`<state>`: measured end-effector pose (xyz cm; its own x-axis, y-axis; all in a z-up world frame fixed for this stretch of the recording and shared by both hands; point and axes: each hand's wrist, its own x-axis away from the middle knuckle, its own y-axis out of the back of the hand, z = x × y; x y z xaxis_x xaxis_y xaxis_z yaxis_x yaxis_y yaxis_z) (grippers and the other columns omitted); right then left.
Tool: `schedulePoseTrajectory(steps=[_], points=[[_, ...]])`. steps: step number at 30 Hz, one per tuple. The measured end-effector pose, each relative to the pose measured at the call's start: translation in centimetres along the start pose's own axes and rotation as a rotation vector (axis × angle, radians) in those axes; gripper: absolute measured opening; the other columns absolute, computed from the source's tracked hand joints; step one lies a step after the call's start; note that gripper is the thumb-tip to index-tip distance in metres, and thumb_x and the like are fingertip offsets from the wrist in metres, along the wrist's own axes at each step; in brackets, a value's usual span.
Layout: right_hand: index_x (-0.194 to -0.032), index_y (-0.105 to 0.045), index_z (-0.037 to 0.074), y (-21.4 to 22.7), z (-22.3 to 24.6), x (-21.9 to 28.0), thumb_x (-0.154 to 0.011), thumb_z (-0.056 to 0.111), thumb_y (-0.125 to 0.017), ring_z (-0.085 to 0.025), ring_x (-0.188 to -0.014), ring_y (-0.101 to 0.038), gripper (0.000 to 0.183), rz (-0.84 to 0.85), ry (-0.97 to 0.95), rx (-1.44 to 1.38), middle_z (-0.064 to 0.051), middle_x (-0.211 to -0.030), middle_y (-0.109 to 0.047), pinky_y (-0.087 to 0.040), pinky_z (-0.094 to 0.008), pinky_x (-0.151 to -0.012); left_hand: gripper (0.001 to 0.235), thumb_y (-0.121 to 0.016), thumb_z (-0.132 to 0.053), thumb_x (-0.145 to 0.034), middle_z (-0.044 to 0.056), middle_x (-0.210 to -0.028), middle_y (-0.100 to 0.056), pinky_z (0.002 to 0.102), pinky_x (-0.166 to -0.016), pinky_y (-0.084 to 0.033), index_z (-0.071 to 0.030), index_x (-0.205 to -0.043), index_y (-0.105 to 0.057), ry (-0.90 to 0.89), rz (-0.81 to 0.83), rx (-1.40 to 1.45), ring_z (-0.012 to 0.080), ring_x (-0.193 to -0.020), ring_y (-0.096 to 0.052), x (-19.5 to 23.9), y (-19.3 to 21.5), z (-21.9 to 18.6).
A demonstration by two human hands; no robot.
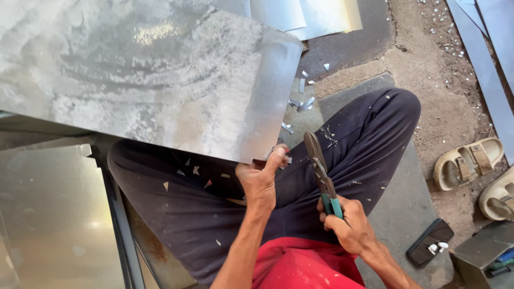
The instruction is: The person cuts sections from metal sheets using snips while sitting on the floor. They hold the metal with one hand and operate the tool with the other to remove pieces, letting the scraps fall onto the ground.
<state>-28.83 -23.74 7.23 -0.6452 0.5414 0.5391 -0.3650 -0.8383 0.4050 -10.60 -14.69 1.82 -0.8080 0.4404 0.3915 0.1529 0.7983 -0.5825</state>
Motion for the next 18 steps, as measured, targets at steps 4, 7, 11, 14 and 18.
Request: schedulePoseTrajectory(steps=[4, 7, 11, 14, 18], points=[[-0.087, -0.067, -0.001, -0.4, 0.0, 0.6, -0.067, 0.012, -0.057, -0.019, -0.057, -0.061, 0.025, -0.001, 0.127, 0.136, -0.008, -0.062, -0.064, -0.052, -0.034, -0.058, 0.050, -0.081, 0.004, -0.077, 0.006, -0.098, -0.071, 0.027, -0.080, -0.056, 0.001, -0.122, -0.062, 0.086, 0.218, -0.079, 0.0134, -0.088, -0.068, -0.1, 2.3, -1.3], [-0.087, -0.070, 0.000, -0.3, 0.0, 0.0, -0.068, 0.011, -0.060, -0.019, -0.056, -0.063, 0.024, -0.003, 0.032, 0.210, -0.009, -0.062, -0.067, -0.053, -0.034, -0.059, 0.050, -0.078, -0.009, -0.081, 0.003, -0.112, -0.068, 0.029, -0.083, -0.054, 0.001, -0.126, -0.060, -0.007, 0.122, 0.129, 0.0129, -0.099, -0.065, -1.7, 4.4, -4.7], [-0.090, -0.071, -0.001, -1.6, 0.6, -0.6, -0.069, 0.004, -0.058, -0.018, -0.057, -0.067, 0.025, 0.000, -0.029, 0.121, -0.009, -0.066, -0.071, -0.055, -0.033, -0.058, 0.028, -0.075, -0.021, -0.097, 0.002, -0.099, -0.065, 0.029, -0.076, -0.048, 0.001, -0.114, -0.069, -0.341, -0.174, 0.101, 0.0112, -0.088, -0.058, -4.4, 6.6, -12.0], [-0.092, -0.070, -0.003, -3.5, 1.5, -1.2, -0.070, 0.001, -0.055, -0.019, -0.057, -0.065, 0.027, 0.075, -0.019, 0.019, -0.011, -0.069, -0.069, -0.054, -0.034, -0.056, 0.015, -0.079, -0.015, -0.094, -0.002, -0.089, -0.063, 0.027, -0.075, -0.043, -0.001, -0.100, -0.075, -0.556, -0.305, -0.130, 0.0090, -0.080, -0.051, -2.8, 8.7, -17.3], [-0.093, -0.070, -0.005, -6.3, 2.7, -2.0, -0.071, 0.000, -0.056, -0.018, -0.060, -0.063, 0.026, 0.272, 0.131, -0.040, -0.011, -0.071, -0.068, -0.052, -0.033, -0.057, 0.026, -0.088, -0.013, -0.095, 0.006, -0.080, -0.059, 0.030, -0.075, -0.043, 0.001, -0.083, -0.069, -0.721, -0.795, -0.850, 0.0159, -0.075, -0.048, 6.2, 15.6, -28.3]])
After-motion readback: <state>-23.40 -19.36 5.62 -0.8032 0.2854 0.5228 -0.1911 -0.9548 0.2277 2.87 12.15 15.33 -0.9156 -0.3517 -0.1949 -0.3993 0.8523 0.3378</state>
